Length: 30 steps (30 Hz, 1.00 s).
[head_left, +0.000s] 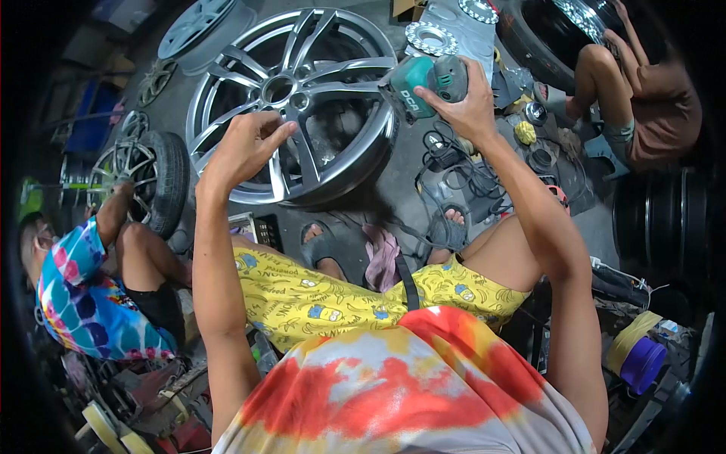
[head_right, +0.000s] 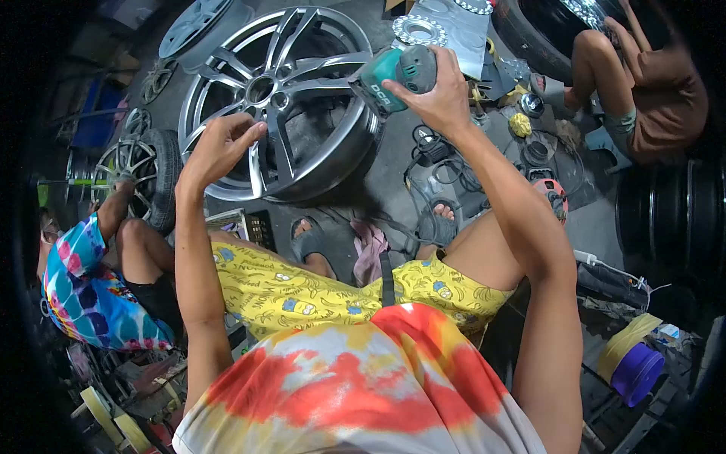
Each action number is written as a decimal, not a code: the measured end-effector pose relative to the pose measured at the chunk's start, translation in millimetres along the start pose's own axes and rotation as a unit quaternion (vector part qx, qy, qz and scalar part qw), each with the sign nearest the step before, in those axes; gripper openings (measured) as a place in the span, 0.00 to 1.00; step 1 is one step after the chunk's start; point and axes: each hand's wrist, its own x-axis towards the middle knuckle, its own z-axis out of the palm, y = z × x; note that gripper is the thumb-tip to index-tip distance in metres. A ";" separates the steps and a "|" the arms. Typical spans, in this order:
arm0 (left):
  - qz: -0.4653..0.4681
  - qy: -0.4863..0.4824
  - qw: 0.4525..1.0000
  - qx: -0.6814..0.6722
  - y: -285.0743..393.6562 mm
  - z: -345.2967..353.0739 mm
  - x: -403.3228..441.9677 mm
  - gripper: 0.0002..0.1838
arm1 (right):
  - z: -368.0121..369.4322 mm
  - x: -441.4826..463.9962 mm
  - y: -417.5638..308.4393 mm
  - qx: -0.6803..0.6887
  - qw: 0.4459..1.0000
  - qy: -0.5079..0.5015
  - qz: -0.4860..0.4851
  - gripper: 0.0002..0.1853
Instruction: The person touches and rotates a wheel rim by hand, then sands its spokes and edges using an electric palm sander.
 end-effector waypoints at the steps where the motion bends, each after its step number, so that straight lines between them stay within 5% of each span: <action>1: 0.006 0.007 1.000 -0.005 -3.9 1.0 -1.0 0.22 | -1.2 0.6 0.5 0.001 1.000 -0.001 -0.003 0.45; 30: -0.018 -0.009 1.000 0.005 -5.9 0.2 1.6 0.23 | -16.5 31.3 -57.4 -0.169 0.976 -0.140 -0.011 0.45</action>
